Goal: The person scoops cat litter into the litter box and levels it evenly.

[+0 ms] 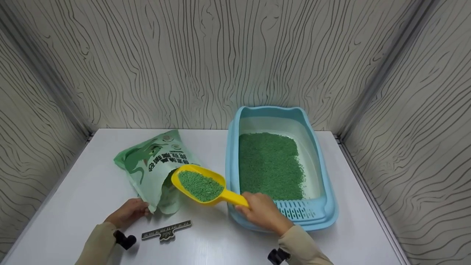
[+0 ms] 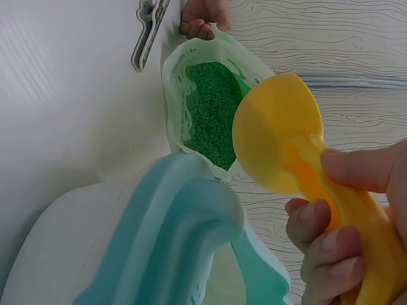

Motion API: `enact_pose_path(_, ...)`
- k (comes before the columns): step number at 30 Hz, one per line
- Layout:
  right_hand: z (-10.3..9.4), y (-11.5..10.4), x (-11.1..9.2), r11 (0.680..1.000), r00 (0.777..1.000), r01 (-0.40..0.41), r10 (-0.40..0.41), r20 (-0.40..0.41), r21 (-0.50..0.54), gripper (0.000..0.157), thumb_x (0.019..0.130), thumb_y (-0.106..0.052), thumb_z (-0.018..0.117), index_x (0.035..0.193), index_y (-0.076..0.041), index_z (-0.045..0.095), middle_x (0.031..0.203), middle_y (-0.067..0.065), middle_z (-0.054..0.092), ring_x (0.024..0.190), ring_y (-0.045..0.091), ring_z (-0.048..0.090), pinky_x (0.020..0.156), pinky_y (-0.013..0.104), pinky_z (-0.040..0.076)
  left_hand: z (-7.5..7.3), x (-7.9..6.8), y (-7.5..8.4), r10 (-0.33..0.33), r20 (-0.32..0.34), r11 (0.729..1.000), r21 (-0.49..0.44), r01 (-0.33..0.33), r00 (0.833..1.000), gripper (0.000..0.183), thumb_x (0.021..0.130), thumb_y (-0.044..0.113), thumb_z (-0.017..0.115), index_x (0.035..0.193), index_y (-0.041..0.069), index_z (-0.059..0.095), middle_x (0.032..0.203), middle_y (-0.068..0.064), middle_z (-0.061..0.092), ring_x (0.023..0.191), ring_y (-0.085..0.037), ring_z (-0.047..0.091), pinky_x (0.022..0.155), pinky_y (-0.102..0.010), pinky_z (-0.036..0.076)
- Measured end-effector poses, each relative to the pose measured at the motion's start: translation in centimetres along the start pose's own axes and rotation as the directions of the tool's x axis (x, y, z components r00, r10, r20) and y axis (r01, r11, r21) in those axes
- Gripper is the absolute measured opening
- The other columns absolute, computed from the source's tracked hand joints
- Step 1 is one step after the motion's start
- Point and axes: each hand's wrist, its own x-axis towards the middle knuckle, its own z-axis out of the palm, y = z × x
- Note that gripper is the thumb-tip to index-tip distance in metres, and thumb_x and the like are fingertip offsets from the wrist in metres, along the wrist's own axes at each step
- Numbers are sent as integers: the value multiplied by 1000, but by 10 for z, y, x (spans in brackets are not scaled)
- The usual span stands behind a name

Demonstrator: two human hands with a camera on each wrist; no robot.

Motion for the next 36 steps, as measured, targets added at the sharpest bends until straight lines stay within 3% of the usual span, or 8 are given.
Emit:
enact_pose_path(10,-9,2,-5,1000,1000,-3,3,6,-2,23,90,-34,55,93,-12,61,62,-8,51,52,-3,34,50,16,32,-2,0,2,-6,6,1000,-3,6,1000,16,89,13,54,75,16,62,70,9,62,70,-7,58,73,-23,49)
enact_pose_path(19,-23,5,-8,997,997,-76,76,-3,12,28,90,-36,55,100,-10,62,62,-6,52,51,-3,39,48,17,34,10,-15,24,-28,15,1000,-10,28,999,14,88,11,54,77,15,63,72,8,62,73,-8,59,76,-25,49)
enact_pose_path(30,-30,12,-14,992,991,-124,125,-43,6,29,90,-34,56,102,-9,62,63,-6,53,50,-2,38,48,17,35,1,-2,6,-39,-9,999,3,39,999,15,89,13,54,78,15,65,74,9,63,75,-7,59,77,-24,50)
enact_pose_path(36,-37,14,-16,988,986,-153,152,-64,-3,27,90,-34,56,99,-9,61,63,-5,53,49,-1,38,47,18,35,-2,0,1,-14,3,1000,7,14,1000,11,87,17,57,81,15,66,75,10,64,75,-6,60,77,-23,50)
